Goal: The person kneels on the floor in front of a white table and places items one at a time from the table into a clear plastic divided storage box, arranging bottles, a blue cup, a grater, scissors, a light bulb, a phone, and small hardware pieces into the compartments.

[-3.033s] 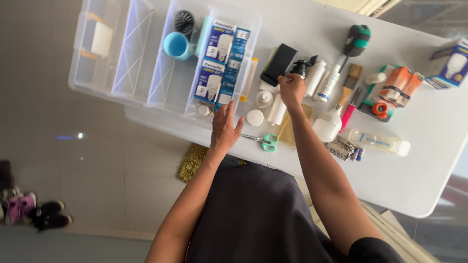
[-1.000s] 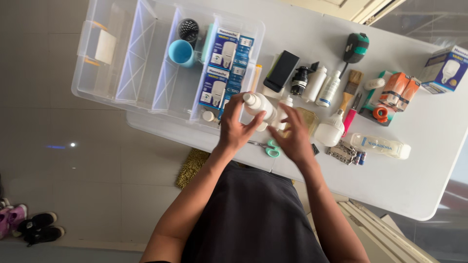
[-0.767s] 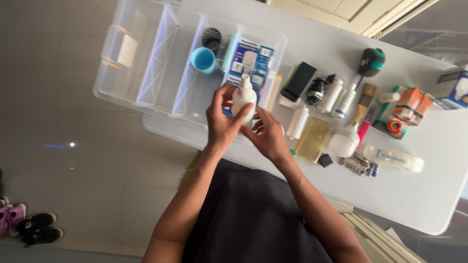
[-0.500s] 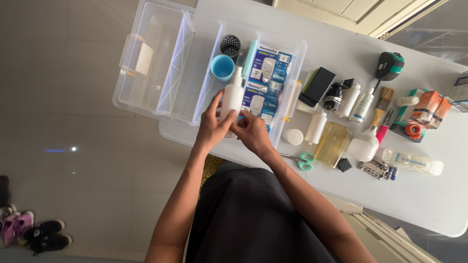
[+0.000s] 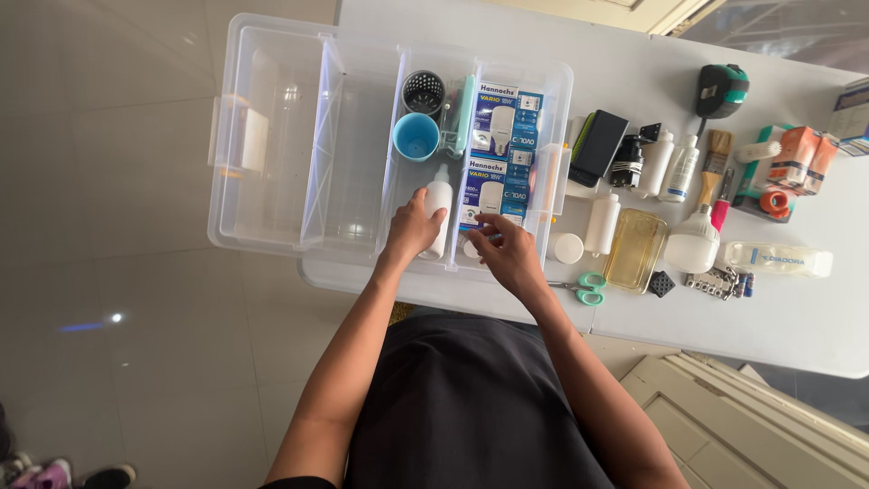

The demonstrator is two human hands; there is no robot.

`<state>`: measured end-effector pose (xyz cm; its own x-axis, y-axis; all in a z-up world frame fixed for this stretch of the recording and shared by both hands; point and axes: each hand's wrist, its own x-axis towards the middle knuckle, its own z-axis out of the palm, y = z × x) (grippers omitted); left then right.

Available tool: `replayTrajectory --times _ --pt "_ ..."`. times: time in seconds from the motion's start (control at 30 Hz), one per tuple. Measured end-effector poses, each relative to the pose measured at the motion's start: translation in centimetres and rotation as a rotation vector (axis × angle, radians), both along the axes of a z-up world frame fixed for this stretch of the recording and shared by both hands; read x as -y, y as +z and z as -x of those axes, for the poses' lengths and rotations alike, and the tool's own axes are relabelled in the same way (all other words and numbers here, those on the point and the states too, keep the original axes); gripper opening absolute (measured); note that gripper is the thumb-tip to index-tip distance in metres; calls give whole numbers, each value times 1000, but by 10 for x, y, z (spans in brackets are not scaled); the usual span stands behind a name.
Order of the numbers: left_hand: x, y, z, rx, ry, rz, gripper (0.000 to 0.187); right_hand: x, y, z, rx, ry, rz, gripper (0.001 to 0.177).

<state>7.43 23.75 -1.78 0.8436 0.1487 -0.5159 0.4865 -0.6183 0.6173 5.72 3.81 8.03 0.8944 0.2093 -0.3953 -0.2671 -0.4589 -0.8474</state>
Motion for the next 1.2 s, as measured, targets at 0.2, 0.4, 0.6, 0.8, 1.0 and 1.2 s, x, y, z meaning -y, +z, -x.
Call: replayTrajectory --times 0.2,0.4,0.6,0.8,1.0,1.2 --pt "4 -48 -2 121 -12 59 75 5 0 3 -16 -50 34 43" --pt "10 -32 8 58 -81 -104 66 10 3 7 -31 -82 61 41" --pt "14 5 5 121 -102 -166 57 42 1 8 -14 -171 51 40" --pt "29 37 2 491 -78 -141 45 108 -20 -2 20 -366 72 35" --pt "80 77 -5 705 -94 -6 32 200 -50 -8 134 -486 338 31" --pt "158 95 -5 773 -201 26 26 269 -94 -25 216 -494 372 34"
